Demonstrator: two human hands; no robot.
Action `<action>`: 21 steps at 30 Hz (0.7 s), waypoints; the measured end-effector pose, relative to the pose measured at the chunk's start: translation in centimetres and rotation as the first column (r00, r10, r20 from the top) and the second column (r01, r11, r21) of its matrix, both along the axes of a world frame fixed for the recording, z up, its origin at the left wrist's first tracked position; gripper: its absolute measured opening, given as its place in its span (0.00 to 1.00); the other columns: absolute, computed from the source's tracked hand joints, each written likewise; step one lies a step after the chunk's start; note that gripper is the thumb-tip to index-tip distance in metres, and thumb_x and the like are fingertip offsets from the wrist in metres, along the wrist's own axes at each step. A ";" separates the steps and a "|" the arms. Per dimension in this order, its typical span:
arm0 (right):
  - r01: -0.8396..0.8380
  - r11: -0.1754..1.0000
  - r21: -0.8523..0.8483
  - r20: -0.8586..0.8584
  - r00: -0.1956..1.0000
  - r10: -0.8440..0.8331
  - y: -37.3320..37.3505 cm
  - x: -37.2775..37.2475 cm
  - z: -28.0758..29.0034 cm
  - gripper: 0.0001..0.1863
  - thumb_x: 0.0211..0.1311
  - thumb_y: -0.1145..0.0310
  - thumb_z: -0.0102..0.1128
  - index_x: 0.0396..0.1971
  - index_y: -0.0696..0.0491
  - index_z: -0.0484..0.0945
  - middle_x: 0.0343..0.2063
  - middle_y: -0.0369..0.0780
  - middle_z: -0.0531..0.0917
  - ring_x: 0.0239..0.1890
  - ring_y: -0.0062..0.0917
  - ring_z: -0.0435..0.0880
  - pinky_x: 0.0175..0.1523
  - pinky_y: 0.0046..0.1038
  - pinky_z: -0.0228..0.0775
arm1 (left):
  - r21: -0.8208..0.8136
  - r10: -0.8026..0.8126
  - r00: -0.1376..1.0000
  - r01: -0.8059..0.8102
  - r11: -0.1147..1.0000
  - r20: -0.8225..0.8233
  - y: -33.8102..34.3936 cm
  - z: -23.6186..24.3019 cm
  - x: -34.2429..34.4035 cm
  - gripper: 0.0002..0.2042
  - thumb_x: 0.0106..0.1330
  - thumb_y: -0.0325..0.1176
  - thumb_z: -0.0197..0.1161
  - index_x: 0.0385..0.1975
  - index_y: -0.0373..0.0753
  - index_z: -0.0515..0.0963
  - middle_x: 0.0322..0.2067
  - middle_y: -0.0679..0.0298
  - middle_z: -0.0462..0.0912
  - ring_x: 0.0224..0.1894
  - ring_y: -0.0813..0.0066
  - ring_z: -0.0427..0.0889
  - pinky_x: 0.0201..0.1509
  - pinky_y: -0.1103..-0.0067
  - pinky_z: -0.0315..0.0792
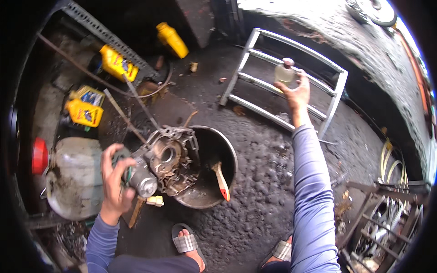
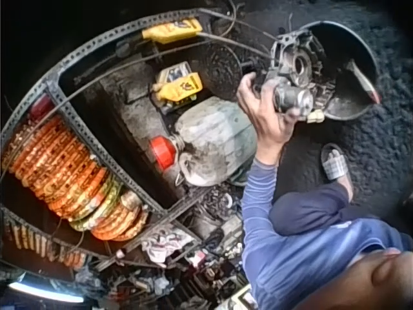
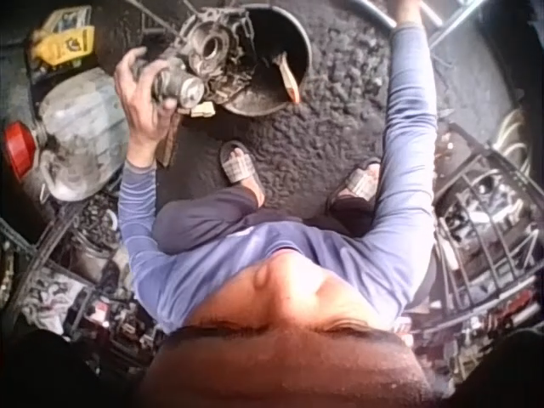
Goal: The recorder is cleaning and inspecting internal components of a disassembled motorcycle engine block using a brush, pliers, and a cleaning solution.
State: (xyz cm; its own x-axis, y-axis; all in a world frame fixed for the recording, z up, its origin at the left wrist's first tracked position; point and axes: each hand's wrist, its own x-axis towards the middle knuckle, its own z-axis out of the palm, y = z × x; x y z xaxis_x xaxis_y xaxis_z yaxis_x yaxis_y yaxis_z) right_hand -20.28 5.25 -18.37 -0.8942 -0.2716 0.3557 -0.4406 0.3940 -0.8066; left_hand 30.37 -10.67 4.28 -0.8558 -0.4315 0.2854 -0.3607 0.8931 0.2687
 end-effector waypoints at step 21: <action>-0.757 0.517 0.399 -0.045 0.547 0.836 4.1 6.7 12.1 0.35 0.38 0.73 0.75 0.53 0.51 0.74 0.46 0.46 0.81 0.52 0.45 0.81 0.56 0.41 0.76 | 0.132 0.066 0.785 -0.185 0.974 0.616 0.4 4.1 -4.6 0.43 0.35 0.49 0.82 0.55 0.39 0.72 0.51 0.53 0.77 0.61 0.50 0.73 0.66 0.60 0.66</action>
